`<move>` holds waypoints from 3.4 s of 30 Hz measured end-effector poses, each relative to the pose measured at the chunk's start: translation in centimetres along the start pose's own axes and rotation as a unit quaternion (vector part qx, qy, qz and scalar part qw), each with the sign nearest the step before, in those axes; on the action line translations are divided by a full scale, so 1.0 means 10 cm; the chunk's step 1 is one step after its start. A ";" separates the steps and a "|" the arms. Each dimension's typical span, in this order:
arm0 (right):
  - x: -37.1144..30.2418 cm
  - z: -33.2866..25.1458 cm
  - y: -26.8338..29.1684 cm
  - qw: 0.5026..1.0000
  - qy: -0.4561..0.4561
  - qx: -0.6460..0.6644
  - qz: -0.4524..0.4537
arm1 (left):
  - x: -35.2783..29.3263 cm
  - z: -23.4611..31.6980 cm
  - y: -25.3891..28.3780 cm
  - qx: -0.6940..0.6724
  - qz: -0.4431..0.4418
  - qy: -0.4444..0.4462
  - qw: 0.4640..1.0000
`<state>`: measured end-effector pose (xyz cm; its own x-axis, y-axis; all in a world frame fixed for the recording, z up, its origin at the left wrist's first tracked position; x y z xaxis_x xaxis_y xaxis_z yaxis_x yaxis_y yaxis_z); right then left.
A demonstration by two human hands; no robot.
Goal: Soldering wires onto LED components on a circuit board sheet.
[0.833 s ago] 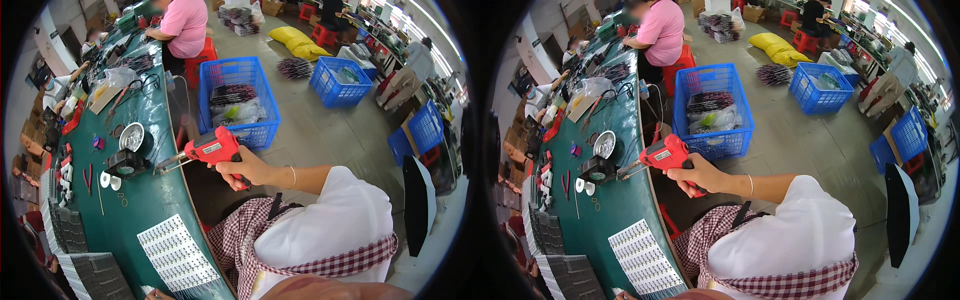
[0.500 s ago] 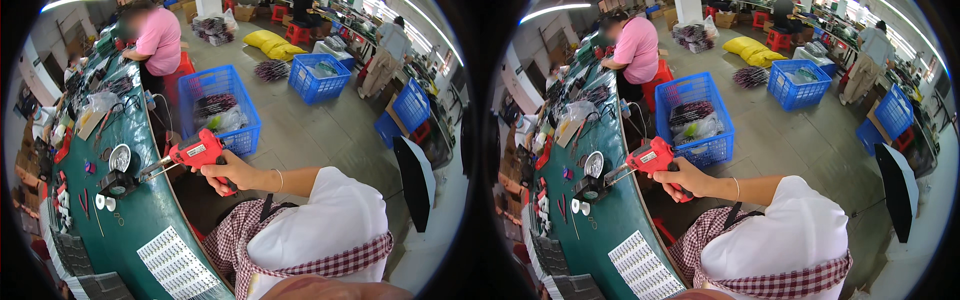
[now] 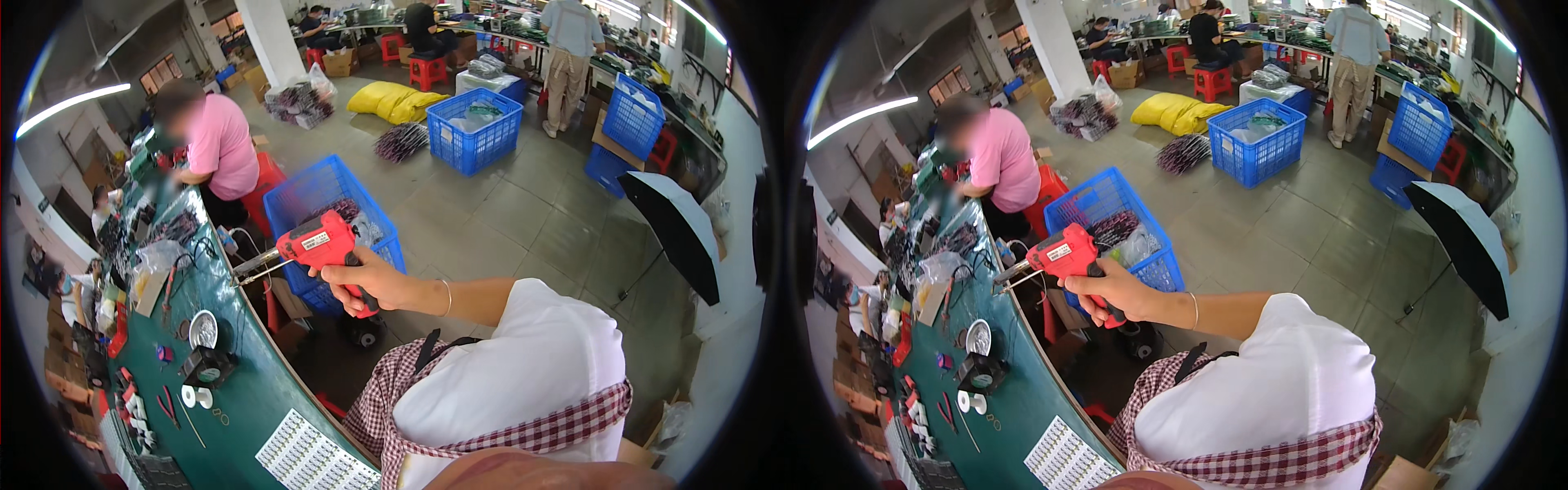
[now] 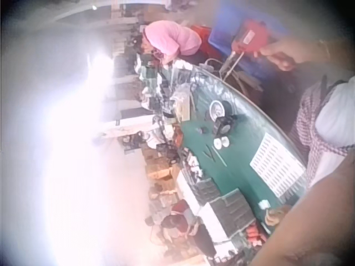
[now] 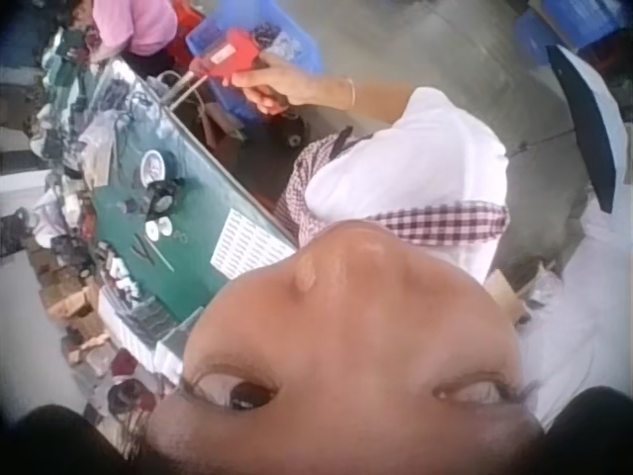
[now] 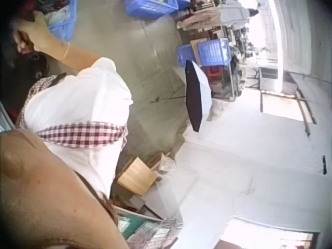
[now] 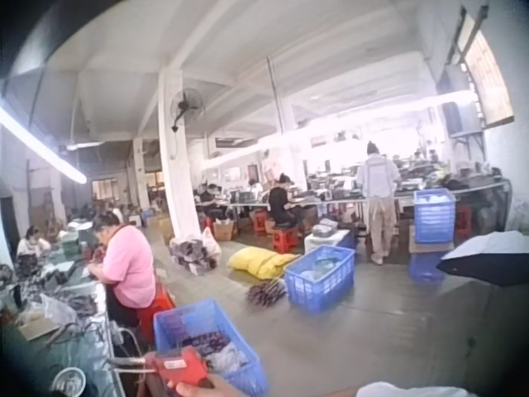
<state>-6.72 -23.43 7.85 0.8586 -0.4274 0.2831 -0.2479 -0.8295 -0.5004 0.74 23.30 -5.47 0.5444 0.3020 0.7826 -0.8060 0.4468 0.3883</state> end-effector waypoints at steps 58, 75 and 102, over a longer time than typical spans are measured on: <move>0.19 1.12 -0.39 0.975 -0.173 0.027 -0.137 | -0.32 -0.37 0.91 0.160 0.023 0.113 0.980; 0.25 1.61 -0.92 0.906 -0.262 0.052 -0.328 | -0.12 -0.80 0.57 0.315 -0.209 0.140 0.915; 0.01 1.56 -1.12 0.885 -0.302 0.065 -0.348 | -0.18 0.39 0.70 0.004 -0.160 0.135 0.978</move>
<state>3.19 -8.57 0.73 0.8757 0.4743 0.0903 0.4560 -0.7509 -0.4778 -6.77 22.57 -2.23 0.8100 0.3590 0.4637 -0.5850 0.5488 0.5972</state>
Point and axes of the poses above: each hand's wrist, its own x-axis towards the middle knuckle, its own y-axis out of the back of the hand, z = x × y, the point moved 1 cm from there along x, towards the middle knuckle, and after that the axes turned 5 degrees about y, right-handed, at the moved point
